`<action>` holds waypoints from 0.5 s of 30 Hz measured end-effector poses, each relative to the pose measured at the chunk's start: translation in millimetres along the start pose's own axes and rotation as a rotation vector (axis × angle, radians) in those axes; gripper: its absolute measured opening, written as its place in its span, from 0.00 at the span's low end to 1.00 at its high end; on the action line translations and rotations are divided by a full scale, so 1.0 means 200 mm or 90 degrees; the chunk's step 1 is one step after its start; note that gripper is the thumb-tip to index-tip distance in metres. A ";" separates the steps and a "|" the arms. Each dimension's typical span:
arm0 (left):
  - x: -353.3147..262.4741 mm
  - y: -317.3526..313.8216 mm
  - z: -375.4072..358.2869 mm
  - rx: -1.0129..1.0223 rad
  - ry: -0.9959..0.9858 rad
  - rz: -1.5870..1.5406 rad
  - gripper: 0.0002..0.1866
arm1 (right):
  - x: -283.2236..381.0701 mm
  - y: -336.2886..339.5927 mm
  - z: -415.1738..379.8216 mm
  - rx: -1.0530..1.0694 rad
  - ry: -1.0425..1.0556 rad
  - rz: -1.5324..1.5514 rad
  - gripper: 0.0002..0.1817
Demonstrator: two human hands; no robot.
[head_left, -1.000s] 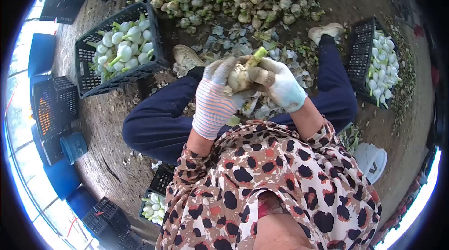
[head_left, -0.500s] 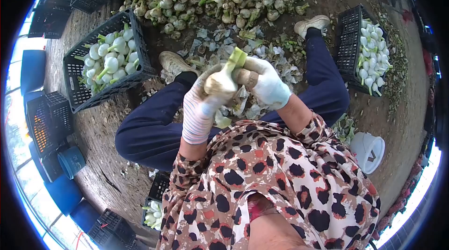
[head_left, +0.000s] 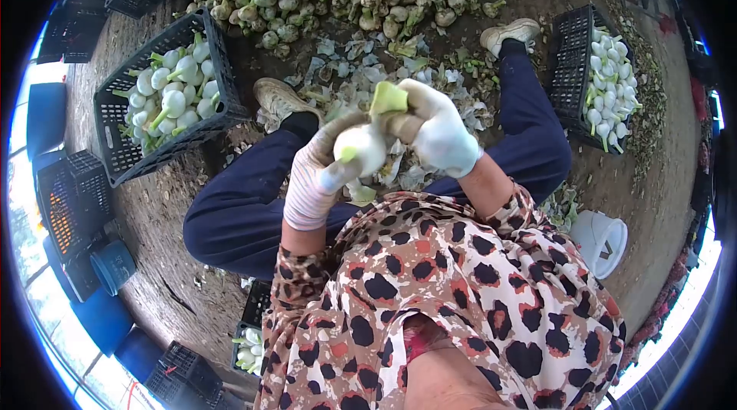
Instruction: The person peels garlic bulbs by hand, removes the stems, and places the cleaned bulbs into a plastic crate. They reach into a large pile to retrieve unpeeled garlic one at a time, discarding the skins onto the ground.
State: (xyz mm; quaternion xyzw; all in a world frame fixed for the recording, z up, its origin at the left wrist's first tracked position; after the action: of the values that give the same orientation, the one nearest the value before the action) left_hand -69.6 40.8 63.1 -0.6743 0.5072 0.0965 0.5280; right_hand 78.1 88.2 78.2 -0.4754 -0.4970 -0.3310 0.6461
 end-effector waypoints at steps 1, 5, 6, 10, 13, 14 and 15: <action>0.01 0.01 0.00 0.011 0.014 0.024 0.40 | -0.03 0.01 0.00 -0.002 -0.024 0.011 0.09; -0.04 0.05 0.02 -0.061 -0.029 -0.009 0.40 | 0.03 0.02 0.03 -0.061 0.063 0.031 0.08; -0.05 0.10 0.00 -0.140 0.015 -0.003 0.39 | 0.03 0.03 0.03 -0.060 0.063 0.030 0.08; -0.02 0.05 -0.01 -0.135 0.046 0.053 0.31 | 0.20 -0.12 -0.01 0.094 0.351 -0.358 0.10; -0.02 0.11 0.04 -0.209 0.041 0.187 0.28 | 0.20 -0.25 -0.03 0.235 0.381 -0.357 0.11; -0.04 0.10 0.04 -0.218 0.010 0.361 0.29 | 0.19 -0.24 -0.04 0.237 0.379 -0.355 0.11; 0.03 0.15 0.02 -0.263 0.103 0.213 0.24 | 0.16 -0.24 -0.05 0.259 0.353 -0.338 0.11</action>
State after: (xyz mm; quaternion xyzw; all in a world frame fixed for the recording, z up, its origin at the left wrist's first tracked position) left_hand -89.1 42.9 39.5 -0.6803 0.6213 0.2296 0.3137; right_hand 47.6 65.4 121.2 -0.0868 -0.4649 -0.4962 0.7281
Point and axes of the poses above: each hand's wrist, its own z-axis towards the middle knuckle, its own y-axis out of the back of the hand, x = y × z, the point moved 8 cm from there along z, towards the middle knuckle, and after that the axes turned 15 degrees about y, right-handed, at the moved point
